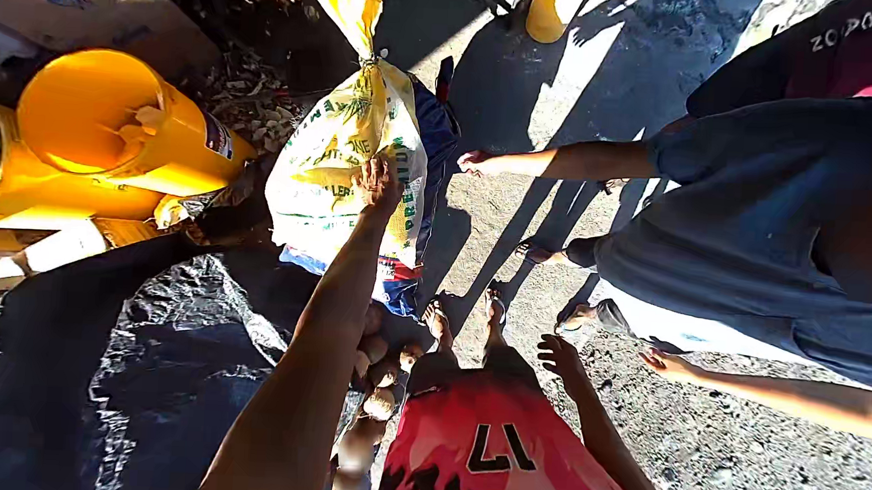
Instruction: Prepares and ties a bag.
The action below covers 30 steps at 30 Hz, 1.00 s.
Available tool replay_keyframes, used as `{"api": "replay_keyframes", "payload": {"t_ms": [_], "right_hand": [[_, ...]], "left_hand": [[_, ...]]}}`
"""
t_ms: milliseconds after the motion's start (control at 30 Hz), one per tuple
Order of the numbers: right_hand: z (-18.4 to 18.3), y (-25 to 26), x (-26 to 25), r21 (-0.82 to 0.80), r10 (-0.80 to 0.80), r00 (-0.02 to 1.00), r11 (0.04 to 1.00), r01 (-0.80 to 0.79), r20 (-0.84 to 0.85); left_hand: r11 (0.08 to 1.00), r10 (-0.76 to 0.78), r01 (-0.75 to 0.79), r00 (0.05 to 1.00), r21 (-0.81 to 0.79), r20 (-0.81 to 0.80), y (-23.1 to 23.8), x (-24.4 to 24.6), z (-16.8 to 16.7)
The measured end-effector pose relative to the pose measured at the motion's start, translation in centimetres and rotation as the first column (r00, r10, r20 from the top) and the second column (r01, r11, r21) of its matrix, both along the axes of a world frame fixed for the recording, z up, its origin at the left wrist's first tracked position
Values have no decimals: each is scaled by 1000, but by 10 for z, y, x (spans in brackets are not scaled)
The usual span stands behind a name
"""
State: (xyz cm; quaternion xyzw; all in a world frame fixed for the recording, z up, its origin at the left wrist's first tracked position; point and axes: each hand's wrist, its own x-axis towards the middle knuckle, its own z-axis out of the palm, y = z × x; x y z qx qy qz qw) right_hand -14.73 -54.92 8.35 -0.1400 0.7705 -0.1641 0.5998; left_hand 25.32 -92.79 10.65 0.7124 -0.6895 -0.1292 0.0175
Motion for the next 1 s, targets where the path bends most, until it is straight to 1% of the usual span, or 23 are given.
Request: {"api": "replay_keyframes", "payload": {"t_ms": [67, 167, 233, 300, 367, 433, 500, 567, 633, 733, 767, 867, 1000], "right_hand": [[-4, 19, 0, 17, -33, 999, 999, 33, -11], [-12, 56, -4, 116, -38, 999, 993, 39, -13], [-19, 71, -6, 177, -47, 999, 983, 49, -15], [-22, 83, -8, 220, -79, 997, 972, 82, -22], [-20, 91, -11, 240, -112, 993, 964, 117, -35], [-15, 85, -12, 225, -134, 990, 964, 140, -40], [-9, 71, -13, 185, -151, 988, 971, 155, -32], [-6, 59, -16, 140, -166, 986, 976, 169, -34], [-5, 46, -18, 102, -173, 984, 979, 176, -39], [-3, 24, -17, 59, -123, 992, 991, 124, -29], [-2, 18, -16, 45, -91, 996, 995, 92, -26], [0, 7, -16, 36, -15, 999, 999, 16, -32], [5, -12, -14, 17, 33, 998, 999, -32, -45]], "left_hand": [[998, 66, -65, 997, -11, 35, -14, -7, -11], [992, 121, -123, 990, 25, 68, -29, -5, -25], [990, 118, -125, 988, 68, 102, -31, -4, -19], [990, 107, -114, 990, 85, 92, -31, -5, -12], [993, 88, -87, 996, 77, -1, -29, -5, -6], [996, 64, -58, 993, 60, -95, -25, 0, 3], [997, 54, -47, 991, 54, -121, -20, 6, 14], [994, 77, -71, 995, 88, -70, -4, 10, 23], [988, 114, -110, 993, 104, -36, 24, 27, 24], [986, 166, -167, 986, 29, 32, 60, 52, 14], [987, 161, -162, 986, 23, 36, 62, 56, 13], [988, 113, -115, 993, 99, 29, 55, 62, 16], [997, 12, -11, 1000, 83, -15, 51, 75, 19]]}}
